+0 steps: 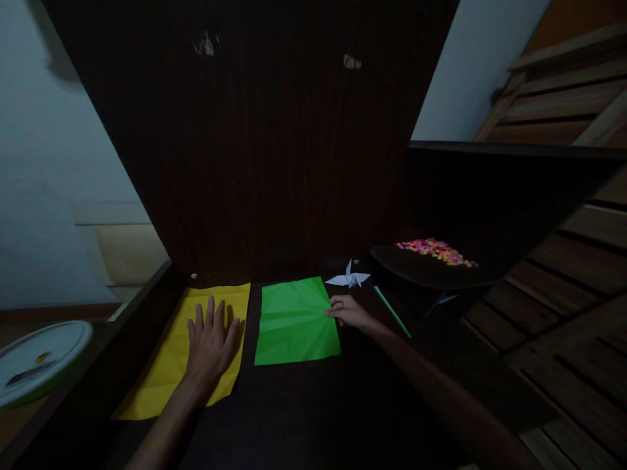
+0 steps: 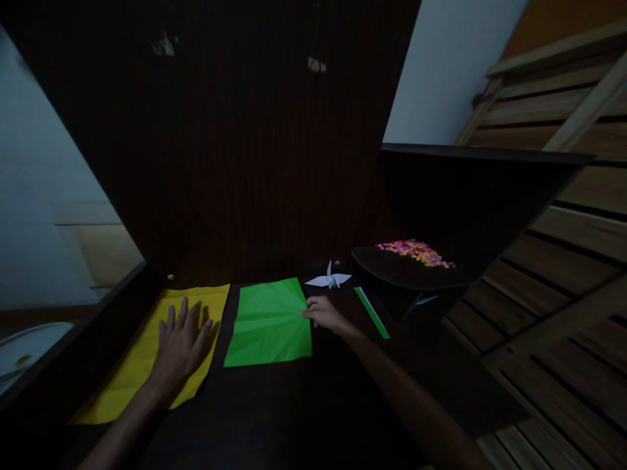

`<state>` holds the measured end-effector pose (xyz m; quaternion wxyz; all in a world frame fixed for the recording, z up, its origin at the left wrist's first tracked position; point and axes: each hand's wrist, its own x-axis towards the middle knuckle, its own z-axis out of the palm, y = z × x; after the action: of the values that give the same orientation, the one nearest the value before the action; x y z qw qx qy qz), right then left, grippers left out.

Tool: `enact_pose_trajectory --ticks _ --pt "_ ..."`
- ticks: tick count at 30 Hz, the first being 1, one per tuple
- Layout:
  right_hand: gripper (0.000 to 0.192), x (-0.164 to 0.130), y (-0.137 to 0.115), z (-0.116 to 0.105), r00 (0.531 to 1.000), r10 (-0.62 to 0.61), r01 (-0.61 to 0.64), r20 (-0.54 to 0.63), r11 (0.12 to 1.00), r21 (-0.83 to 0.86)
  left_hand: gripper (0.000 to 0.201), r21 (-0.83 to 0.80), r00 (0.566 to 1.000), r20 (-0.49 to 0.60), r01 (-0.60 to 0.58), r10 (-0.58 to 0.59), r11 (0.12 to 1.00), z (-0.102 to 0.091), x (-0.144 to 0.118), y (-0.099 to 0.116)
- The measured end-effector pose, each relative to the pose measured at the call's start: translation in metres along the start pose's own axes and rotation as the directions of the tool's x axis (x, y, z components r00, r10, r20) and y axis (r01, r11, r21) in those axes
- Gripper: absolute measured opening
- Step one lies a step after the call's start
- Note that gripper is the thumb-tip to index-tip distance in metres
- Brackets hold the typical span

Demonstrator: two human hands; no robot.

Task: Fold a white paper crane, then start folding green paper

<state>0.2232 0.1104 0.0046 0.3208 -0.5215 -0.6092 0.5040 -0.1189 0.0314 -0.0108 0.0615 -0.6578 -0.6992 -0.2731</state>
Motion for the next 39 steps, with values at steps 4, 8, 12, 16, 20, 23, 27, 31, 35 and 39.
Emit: enact_pose_trajectory --ticks 4,8,12,16,20,23,27,31,35,39 --pt "0.019 -0.011 0.016 -0.016 1.0 -0.02 0.021 0.011 0.999 -0.041 0.047 -0.013 0.984 0.026 -0.174 0.174 0.985 -0.003 0.003 0.021" --pt "0.03 -0.014 0.025 -0.019 0.997 -0.07 0.071 0.015 0.995 -0.069 0.047 -0.195 0.9 0.187 -0.357 0.393 0.913 -0.005 -0.008 0.068" --pt "0.036 -0.011 0.03 -0.02 0.993 -0.116 0.118 0.026 0.99 -0.082 0.054 -0.288 0.751 0.375 -0.463 0.543 0.838 0.001 -0.023 0.103" --pt "0.044 -0.009 0.031 -0.021 0.99 -0.129 0.133 0.062 0.988 -0.077 0.052 -0.278 0.669 0.439 -0.534 0.6 0.799 0.011 -0.027 0.106" --pt "0.049 -0.008 0.029 -0.023 0.981 -0.181 0.187 0.067 0.979 -0.083 0.053 -0.278 0.651 0.367 -0.605 0.664 0.746 0.021 -0.025 0.098" --pt "0.043 -0.009 0.029 -0.025 0.971 -0.232 0.237 0.053 0.966 -0.106 0.051 -0.283 0.646 0.321 -0.633 0.693 0.721 0.025 -0.025 0.096" --pt "0.041 -0.014 0.034 -0.025 0.943 -0.33 0.33 0.033 0.92 -0.213 0.043 -0.303 0.649 0.265 -0.646 0.713 0.701 0.026 -0.03 0.098" --pt "0.04 -0.022 0.039 -0.022 0.901 -0.428 0.428 0.068 0.857 -0.288 0.038 -0.316 0.634 0.224 -0.672 0.74 0.67 0.025 -0.035 0.099" --pt "0.026 -0.028 0.036 -0.019 0.881 -0.459 0.473 0.118 0.837 -0.277 0.036 -0.324 0.622 0.208 -0.684 0.754 0.654 0.024 -0.035 0.099" --pt "0.024 -0.032 0.031 -0.015 0.851 -0.496 0.524 0.171 0.812 -0.257 0.037 -0.331 0.644 0.214 -0.66 0.735 0.675 0.024 -0.036 0.099"
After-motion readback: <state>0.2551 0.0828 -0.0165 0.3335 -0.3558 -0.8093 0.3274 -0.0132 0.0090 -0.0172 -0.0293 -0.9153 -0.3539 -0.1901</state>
